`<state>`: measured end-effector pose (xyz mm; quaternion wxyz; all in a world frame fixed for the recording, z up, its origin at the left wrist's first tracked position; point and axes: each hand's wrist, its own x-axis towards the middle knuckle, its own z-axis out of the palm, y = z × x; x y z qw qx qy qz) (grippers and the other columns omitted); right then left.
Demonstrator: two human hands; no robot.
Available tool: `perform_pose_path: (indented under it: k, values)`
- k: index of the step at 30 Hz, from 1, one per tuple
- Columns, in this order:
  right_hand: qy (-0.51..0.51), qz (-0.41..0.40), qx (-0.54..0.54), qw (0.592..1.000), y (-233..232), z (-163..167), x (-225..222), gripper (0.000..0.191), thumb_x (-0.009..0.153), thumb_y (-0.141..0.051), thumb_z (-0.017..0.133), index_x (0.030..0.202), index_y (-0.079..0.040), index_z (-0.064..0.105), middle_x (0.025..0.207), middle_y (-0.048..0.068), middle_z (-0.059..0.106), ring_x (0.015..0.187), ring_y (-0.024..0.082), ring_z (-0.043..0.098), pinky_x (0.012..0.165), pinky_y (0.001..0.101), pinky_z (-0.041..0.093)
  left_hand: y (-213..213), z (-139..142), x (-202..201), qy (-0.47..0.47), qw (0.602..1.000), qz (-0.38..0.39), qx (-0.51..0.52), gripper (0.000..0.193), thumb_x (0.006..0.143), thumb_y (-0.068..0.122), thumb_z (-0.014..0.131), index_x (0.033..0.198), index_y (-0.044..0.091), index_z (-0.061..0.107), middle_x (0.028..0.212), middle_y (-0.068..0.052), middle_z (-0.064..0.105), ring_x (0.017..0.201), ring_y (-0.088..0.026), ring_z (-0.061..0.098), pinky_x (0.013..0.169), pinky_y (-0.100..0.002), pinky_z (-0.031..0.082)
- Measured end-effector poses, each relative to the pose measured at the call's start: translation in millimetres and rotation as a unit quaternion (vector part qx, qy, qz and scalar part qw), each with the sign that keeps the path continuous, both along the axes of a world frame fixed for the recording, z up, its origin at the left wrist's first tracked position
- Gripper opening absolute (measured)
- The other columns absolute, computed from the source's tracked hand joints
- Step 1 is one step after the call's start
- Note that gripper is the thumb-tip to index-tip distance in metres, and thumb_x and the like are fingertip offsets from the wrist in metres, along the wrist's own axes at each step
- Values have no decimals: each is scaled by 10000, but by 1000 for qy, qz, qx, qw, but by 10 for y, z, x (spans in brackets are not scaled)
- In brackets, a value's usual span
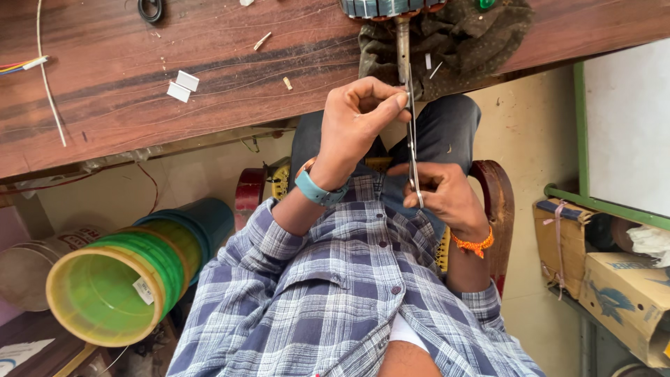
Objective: The person sits at a workbench repairing an electric motor armature. They cut small white insulation paper pieces with scissors, fold them by hand, and insert them one at a time into the slots between the armature's copper windings, occasionally using a screwdriver to help seat the paper.
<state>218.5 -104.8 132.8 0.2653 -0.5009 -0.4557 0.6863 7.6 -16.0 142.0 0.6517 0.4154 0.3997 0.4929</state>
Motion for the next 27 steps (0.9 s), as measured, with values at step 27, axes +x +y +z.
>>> perform_pose_path:
  k: [27]
  values:
    - [-275,31,398,875,1185,967,418,360,853,49,653,1179,-57,763,999,113,782,926,217,771,873,331,607,-141,323,-162,61,992,-45,98,139,1020,133,692,1091,16,715,882,-64,754,796,-91,730,712,-211,579]
